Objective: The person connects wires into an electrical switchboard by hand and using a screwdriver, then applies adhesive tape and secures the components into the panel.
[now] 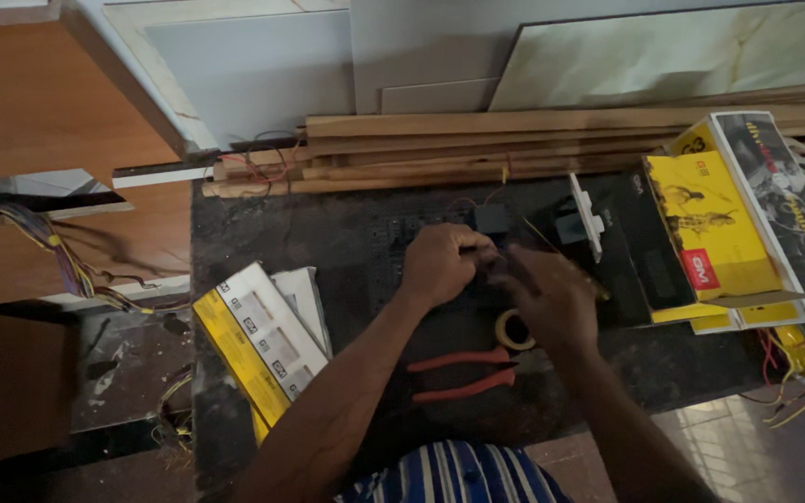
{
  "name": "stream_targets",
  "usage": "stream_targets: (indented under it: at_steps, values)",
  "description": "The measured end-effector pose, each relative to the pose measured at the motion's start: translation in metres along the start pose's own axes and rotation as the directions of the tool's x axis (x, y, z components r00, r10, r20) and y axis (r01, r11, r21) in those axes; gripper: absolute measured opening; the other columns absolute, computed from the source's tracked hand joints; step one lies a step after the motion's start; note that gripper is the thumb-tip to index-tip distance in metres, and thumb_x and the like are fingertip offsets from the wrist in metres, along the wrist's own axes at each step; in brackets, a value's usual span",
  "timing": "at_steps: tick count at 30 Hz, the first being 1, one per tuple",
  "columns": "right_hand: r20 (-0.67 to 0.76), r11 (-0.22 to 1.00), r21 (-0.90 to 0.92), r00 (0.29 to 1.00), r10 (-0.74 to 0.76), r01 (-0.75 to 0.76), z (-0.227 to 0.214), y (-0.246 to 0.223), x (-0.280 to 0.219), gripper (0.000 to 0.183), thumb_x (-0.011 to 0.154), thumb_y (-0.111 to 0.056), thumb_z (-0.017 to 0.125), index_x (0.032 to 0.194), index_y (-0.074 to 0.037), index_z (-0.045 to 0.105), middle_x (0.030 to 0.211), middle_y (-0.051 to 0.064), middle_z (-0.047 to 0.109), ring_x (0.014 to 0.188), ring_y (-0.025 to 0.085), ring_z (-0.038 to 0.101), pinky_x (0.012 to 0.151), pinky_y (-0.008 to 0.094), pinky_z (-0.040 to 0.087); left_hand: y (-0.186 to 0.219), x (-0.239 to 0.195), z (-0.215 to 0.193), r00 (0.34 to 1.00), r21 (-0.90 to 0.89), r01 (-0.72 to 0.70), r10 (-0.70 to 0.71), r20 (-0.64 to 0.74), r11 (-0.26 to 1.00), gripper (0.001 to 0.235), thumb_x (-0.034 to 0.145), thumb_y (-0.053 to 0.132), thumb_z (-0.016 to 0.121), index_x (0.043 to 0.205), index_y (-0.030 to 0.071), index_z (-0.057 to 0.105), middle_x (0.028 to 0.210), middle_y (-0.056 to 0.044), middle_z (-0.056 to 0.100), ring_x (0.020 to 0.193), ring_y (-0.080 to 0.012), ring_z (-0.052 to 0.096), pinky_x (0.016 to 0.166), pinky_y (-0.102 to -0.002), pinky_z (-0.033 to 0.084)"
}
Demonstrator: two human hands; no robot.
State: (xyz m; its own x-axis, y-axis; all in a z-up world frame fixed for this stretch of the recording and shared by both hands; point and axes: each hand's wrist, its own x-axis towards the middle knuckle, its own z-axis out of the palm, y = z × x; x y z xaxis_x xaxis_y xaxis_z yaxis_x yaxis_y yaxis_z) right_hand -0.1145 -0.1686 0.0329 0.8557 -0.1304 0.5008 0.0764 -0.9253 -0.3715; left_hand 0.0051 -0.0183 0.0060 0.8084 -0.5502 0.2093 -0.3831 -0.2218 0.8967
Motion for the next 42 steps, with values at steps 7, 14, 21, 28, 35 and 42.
stream_targets:
  at_steps: [7,14,21,28,35,42]
  values:
    - [0.264,0.769,0.309,0.828,0.495,-0.559,0.018,0.008,0.001,0.028,0.105,-0.024,0.063,0.091,-0.002,0.074,0.073,0.009,0.067,0.063,0.019,0.06,0.058,0.037,0.049,0.007,0.002,-0.003,0.997,-0.002,0.063,-0.063,0.047,0.998,0.011,0.089,0.018,0.075,0.095,0.016,0.084,0.091,-0.007,0.081,0.077,-0.0199,0.077,0.068,-0.037,0.06]
    - [0.308,0.501,0.433,0.646,0.699,-0.749,0.015,0.001,0.006,0.031,0.103,-0.029,0.066,0.096,0.001,0.073,0.081,0.008,0.067,0.068,0.016,0.062,0.059,0.034,0.051,0.005,0.003,-0.003,0.998,-0.045,0.053,-0.051,0.037,0.998,0.011,0.091,0.018,0.074,0.096,0.014,0.082,0.091,-0.006,0.081,0.078,-0.0171,0.078,0.07,-0.034,0.062]
    - [0.1,0.927,0.239,0.957,0.272,-0.289,0.004,0.001,0.008,0.023,0.092,-0.02,0.078,0.107,-0.003,0.078,0.095,0.009,0.077,0.08,0.015,0.072,0.07,0.033,0.058,-0.003,0.006,0.003,0.996,0.001,0.074,-0.074,0.046,0.997,0.012,0.092,0.015,0.072,0.095,0.014,0.084,0.097,-0.005,0.081,0.081,-0.0199,0.076,0.07,-0.037,0.061]
    - [0.576,0.179,0.602,0.578,0.578,-0.778,0.003,0.007,0.02,0.022,0.092,-0.018,0.07,0.105,-0.002,0.08,0.085,0.004,0.077,0.069,0.011,0.068,0.062,0.028,0.057,0.001,0.007,0.0,0.997,-0.025,0.08,-0.079,0.013,0.997,0.01,0.09,0.017,0.074,0.093,0.014,0.083,0.096,-0.005,0.082,0.082,-0.0192,0.077,0.074,-0.038,0.061]
    - [0.217,0.773,0.323,0.838,0.502,-0.546,0.01,-0.003,0.024,0.023,0.095,-0.017,0.069,0.107,-0.001,0.079,0.079,0.009,0.076,0.064,0.013,0.068,0.058,0.032,0.055,0.004,0.003,-0.007,0.996,0.017,-0.051,0.05,0.068,0.999,0.014,0.089,0.021,0.077,0.096,0.01,0.082,0.095,-0.009,0.079,0.084,-0.0247,0.075,0.076,-0.041,0.059]
    - [0.525,0.157,0.657,0.597,0.606,-0.737,0.006,0.007,0.017,0.03,0.097,-0.018,0.061,0.115,0.002,0.075,0.098,0.011,0.077,0.08,0.016,0.07,0.066,0.032,0.058,0.006,0.005,-0.008,0.998,0.036,-0.034,0.032,0.045,0.999,0.014,0.088,0.019,0.077,0.098,0.011,0.082,0.096,-0.009,0.08,0.082,-0.023,0.077,0.076,-0.038,0.06]
